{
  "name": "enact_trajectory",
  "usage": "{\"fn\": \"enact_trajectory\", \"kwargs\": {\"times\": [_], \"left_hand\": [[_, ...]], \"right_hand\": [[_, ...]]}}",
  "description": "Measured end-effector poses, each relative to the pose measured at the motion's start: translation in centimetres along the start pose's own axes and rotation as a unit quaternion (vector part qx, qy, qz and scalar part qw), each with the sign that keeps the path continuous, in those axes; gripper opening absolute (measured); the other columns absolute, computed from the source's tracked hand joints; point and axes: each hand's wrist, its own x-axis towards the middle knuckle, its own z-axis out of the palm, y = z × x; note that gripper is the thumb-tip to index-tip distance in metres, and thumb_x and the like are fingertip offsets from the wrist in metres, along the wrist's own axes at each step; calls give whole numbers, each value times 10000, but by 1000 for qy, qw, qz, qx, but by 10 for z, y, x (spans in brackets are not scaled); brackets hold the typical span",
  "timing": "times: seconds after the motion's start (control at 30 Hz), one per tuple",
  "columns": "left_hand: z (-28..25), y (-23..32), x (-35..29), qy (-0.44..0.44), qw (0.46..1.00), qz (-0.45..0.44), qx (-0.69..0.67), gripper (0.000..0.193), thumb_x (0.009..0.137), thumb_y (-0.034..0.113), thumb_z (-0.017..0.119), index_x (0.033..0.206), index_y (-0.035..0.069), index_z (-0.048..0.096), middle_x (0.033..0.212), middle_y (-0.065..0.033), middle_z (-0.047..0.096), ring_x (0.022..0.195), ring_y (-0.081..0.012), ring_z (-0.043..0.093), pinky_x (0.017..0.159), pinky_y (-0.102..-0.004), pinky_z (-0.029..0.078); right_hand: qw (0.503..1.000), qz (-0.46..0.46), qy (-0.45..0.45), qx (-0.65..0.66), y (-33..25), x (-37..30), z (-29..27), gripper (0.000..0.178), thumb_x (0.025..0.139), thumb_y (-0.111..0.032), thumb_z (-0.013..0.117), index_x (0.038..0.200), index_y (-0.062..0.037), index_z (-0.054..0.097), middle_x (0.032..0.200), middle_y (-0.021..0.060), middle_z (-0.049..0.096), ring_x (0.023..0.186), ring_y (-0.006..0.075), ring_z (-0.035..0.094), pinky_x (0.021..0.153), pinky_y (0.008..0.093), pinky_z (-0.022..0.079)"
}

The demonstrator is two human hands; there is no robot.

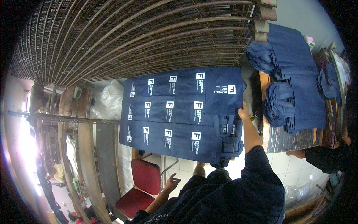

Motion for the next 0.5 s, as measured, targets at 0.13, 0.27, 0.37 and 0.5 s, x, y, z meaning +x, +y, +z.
{"fn": "enact_trajectory", "kwargs": {"times": [0.13, 0.27, 0.37, 0.5], "left_hand": [[4, -37, 13, -1, 999, -12, -44, 653, 740, 317, 673, 1259, 63, 368, 935, -147, 629, 890, -242, 597, 770, -346, 458], [6, -64, 26, 1, 996, 41, -77, 654, 741, 327, 671, 1258, 66, 368, 936, -146, 629, 898, -246, 595, 772, -348, 457], [11, -36, 9, 14, 999, 39, -26, 661, 740, 327, 670, 1263, 66, 360, 955, -157, 621, 906, -251, 592, 773, -347, 458], [9, -27, 8, 2, 999, 7, -46, 671, 738, 332, 668, 1266, 57, 357, 954, -161, 619, 893, -256, 597, 755, -353, 463]], "right_hand": [[997, -16, 56, -46, -8, -7, 1, 585, 722, 11, 415, 1297, -30, 313, 1246, 203, 428, 1157, 292, 419, 965, 324, 314], [990, 14, 70, -118, -16, -16, -5, 566, 770, -110, 503, 1298, -40, 309, 1265, 227, 394, 1165, 324, 400, 960, 355, 330], [971, 64, 59, -224, -76, -41, -17, 569, 776, -211, 547, 1283, -65, 335, 1250, 237, 401, 1149, 351, 404, 948, 386, 346], [941, 75, 111, -311, -101, -60, -20, 525, 769, -306, 566, 1222, -90, 412, 1208, 228, 437, 1114, 365, 426, 924, 416, 370]]}}
